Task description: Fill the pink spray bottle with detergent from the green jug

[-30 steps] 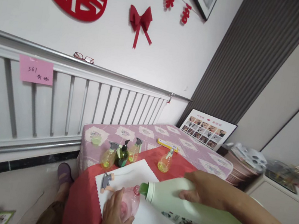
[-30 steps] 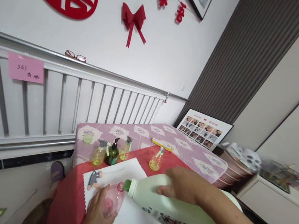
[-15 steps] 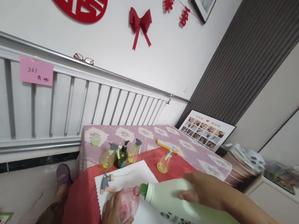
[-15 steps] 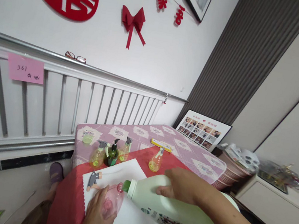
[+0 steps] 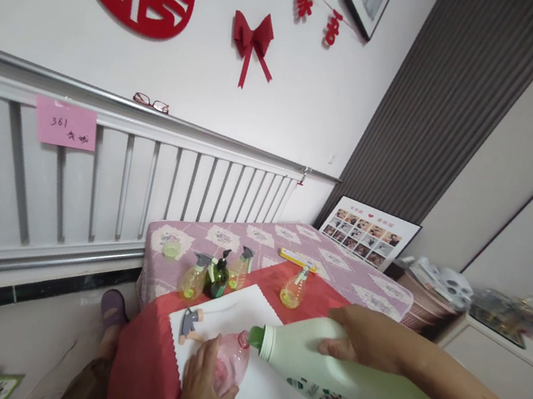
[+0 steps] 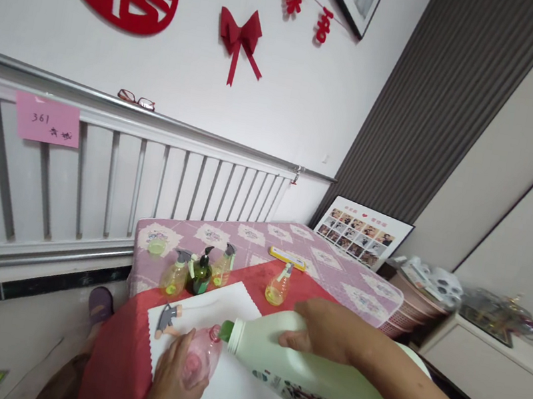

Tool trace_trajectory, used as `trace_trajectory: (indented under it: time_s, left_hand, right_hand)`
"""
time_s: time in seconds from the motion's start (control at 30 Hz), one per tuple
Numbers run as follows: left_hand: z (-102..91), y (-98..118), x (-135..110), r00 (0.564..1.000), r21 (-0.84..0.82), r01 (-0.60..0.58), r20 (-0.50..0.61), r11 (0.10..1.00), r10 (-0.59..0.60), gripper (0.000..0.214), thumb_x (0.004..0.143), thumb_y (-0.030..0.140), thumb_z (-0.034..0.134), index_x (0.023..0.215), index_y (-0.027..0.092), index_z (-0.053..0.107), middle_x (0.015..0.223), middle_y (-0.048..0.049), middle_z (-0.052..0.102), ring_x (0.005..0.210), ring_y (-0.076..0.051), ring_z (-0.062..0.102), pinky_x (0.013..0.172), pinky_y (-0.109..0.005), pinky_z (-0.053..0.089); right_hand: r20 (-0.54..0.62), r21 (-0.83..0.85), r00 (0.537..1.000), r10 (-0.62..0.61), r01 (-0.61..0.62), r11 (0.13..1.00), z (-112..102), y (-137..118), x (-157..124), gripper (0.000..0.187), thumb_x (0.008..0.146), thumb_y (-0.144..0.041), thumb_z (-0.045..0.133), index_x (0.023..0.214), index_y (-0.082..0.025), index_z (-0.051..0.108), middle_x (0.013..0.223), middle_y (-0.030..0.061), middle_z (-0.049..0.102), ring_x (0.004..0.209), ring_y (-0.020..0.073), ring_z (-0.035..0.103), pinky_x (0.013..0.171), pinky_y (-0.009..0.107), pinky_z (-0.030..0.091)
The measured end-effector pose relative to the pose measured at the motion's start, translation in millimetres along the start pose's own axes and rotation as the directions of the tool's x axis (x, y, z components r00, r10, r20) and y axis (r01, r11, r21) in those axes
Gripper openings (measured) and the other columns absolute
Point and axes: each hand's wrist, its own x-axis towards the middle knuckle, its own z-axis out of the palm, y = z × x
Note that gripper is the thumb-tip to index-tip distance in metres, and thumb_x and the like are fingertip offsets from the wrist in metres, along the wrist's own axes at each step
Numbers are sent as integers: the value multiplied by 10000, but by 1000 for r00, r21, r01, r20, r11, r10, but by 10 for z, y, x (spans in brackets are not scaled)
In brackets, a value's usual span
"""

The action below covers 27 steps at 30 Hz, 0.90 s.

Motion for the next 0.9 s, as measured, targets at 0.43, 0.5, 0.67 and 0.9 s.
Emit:
trace_trajectory:
  time_s: [0.43,0.5,0.67,0.9]
  left_hand:
    - [-57,-4,6,999,-43,9,50,999,-7,834,657,283,576,1443,139,336,1496,-141,453,1371,-290,387,1151,-435,310]
    - [-55,4,6,999,-43,6,48,999,-4,837,652,287,580,1439,131,341,1488,-148,459,1368,-299,389,1147,-441,315]
    - [-48,30,-9,1000,-52,7,-25,999,-8,795,657,289,582,1416,168,379,1441,-118,511,1337,-301,433,1131,-421,341]
    - [-32,10,-33,996,-59,-44,-74,997,40,750,688,260,562,1407,141,384,1428,-134,518,1328,-297,436,1119,-443,350]
  right_hand:
    - [3,18,1000,-2,2,1000,-31,-44,-28,357,766,-513,571,860,-177,645,973,150,738,871,327,674,692,369,446]
    - [-1,18,1000,1,-1,1000,-25,-38,-23,355,763,-515,576,852,-178,646,964,146,739,863,327,674,681,365,445]
    - [-3,18,1000,-2,2,1000,-24,-29,-20,342,765,-505,578,843,-178,643,957,146,741,845,318,671,678,367,443]
    - [-30,-1,1000,-9,9,1000,8,3,-5,370,764,-532,586,856,-179,654,947,137,743,833,314,684,663,358,459]
